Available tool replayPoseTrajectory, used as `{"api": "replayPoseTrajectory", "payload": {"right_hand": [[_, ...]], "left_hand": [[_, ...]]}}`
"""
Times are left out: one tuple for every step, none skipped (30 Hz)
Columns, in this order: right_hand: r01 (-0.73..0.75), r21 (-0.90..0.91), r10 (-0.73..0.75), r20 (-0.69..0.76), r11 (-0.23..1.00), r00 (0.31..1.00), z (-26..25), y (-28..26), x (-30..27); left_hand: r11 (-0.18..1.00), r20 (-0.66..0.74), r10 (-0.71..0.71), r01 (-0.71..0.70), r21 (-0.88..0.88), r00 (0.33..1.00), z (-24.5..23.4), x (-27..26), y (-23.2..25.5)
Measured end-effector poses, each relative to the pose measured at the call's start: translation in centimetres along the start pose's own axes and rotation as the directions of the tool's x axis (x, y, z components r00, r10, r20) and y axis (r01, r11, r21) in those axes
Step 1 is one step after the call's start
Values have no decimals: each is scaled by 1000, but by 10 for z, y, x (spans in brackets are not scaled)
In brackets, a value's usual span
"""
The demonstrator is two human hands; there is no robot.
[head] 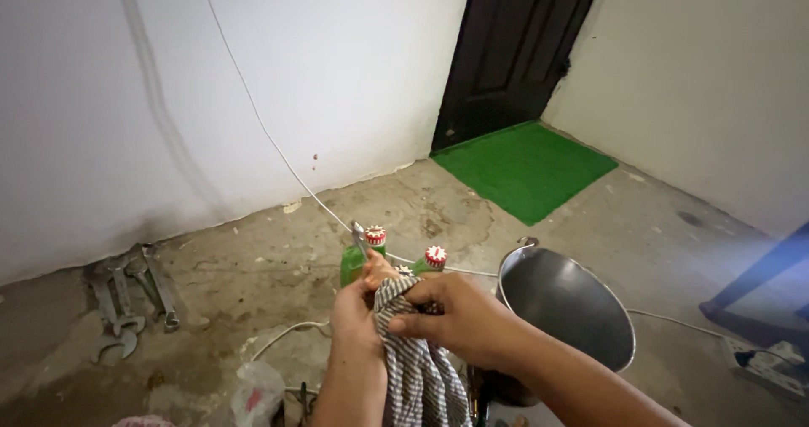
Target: The person wipes several metal wrenches and a metal rod with a cloth, then places them back on the floor near plastic containers.
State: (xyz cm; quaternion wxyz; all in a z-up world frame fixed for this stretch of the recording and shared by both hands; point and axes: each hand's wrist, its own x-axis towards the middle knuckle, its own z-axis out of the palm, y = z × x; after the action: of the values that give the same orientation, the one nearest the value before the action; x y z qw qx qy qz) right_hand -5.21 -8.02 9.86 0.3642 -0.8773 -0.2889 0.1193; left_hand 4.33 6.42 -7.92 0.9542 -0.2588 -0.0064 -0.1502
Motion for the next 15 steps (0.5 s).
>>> {"api": "replayPoseTrajectory", "payload": {"right_hand": [[12, -26, -12, 7, 1000, 1000, 0, 0, 2], [23, -52, -22, 15, 998, 1000, -1, 0, 2], [35, -78, -33, 22, 996, 999, -2, 1, 3], [37, -131, -34, 29, 991, 999, -3, 1, 5], [40, -183, -34, 36, 982, 999, -4, 2, 6], [43, -233, -33, 44, 971, 998, -4, 2, 6], [64, -241, -57, 38, 968, 998, -2, 2, 6], [86, -249, -80, 32, 965, 996, 0, 2, 5], [107, -258, -104, 26, 960, 994, 2, 2, 4], [65, -237, -65, 10, 969, 998, 5, 2, 2], [24, -215, -25, -5, 976, 1000, 9, 2, 0], [-18, -193, 14, -20, 981, 1000, 13, 2, -1], [-69, -170, 65, -28, 983, 997, 15, 3, 0], [-119, -145, 115, -35, 982, 993, 16, 5, 2], [-169, -119, 166, -42, 978, 985, 18, 7, 3]], "left_hand": [[999, -33, -8, 7, -47, 999, -4, 2, 4], [995, -65, -19, 13, -94, 998, -9, 2, 6], [990, -96, -31, 17, -142, 995, -13, 3, 7], [982, -96, -63, 45, -182, 993, -16, 5, 7], [973, -94, -94, 72, -222, 991, -19, 6, 7], [960, -92, -125, 98, -261, 988, -21, 6, 7], [972, -106, -83, 57, -227, 991, -23, 6, 6], [981, -119, -41, 17, -192, 992, -25, 7, 4], [988, -130, 2, -22, -156, 991, -28, 8, 5], [993, -103, 0, -12, -116, 995, -30, 9, 6], [997, -75, -4, -2, -76, 997, -34, 11, 8], [999, -47, -9, 7, -36, 999, -37, 12, 10], [998, -67, 47, -45, 33, 997, -40, 14, 10], [990, -84, 104, -95, 104, 991, -43, 16, 7], [974, -97, 161, -143, 175, 982, -44, 16, 4]]}}
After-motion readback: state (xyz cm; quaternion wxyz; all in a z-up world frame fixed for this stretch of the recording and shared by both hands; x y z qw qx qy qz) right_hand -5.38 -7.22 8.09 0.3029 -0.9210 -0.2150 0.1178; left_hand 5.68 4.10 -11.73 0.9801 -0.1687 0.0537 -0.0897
